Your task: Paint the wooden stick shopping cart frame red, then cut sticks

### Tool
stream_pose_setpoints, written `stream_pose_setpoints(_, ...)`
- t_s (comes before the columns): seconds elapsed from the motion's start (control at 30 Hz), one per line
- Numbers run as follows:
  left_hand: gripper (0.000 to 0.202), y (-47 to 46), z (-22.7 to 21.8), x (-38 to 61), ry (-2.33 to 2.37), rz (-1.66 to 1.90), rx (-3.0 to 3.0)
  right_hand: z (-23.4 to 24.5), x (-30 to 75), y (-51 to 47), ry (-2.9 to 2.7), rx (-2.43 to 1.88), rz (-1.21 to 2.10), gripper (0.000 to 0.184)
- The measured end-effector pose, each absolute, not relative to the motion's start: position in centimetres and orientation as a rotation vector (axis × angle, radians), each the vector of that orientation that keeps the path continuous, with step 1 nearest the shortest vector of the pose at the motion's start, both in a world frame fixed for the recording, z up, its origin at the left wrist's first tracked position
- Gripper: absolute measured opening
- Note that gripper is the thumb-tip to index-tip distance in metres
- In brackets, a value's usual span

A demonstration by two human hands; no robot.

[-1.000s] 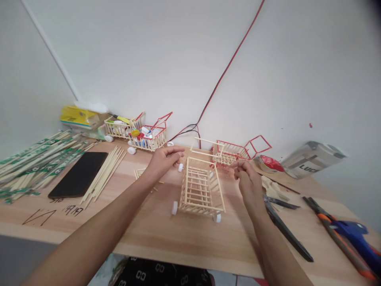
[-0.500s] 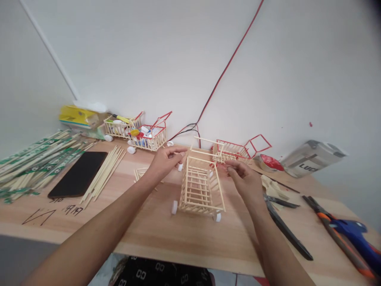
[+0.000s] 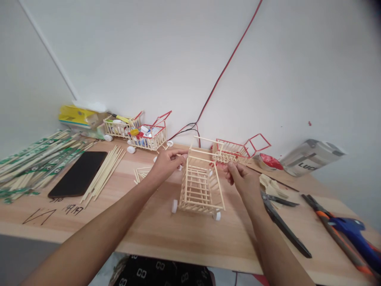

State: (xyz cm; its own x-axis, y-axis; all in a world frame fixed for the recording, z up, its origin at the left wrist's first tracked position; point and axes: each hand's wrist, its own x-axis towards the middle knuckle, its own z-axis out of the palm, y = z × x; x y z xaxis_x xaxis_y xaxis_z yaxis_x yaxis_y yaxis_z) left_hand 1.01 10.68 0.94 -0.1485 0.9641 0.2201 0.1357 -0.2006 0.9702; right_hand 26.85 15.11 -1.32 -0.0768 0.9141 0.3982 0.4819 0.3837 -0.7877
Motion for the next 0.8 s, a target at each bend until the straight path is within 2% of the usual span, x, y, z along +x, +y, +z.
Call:
stream_pose_setpoints(0.13, 0.036, 10.75, 0.87, 1.13, 1.316, 1.431, 1.356, -1.47, 26.67, 15.35, -1.763, -1.24, 0.414, 0.03)
stream_pose_setpoints(0.37, 0.032, 10.84, 0.63, 1.21, 1.294, 1.443, 1.366, -1.67, 26.61, 15.48, -1.751, -1.273, 0.409, 0.024)
stream_pose_setpoints(0.8, 0.03, 10.76, 0.75, 1.21, 1.345, 1.41, 1.38, -1.86, 26.5, 15.73, -1.729, -1.215, 0.496, 0.032)
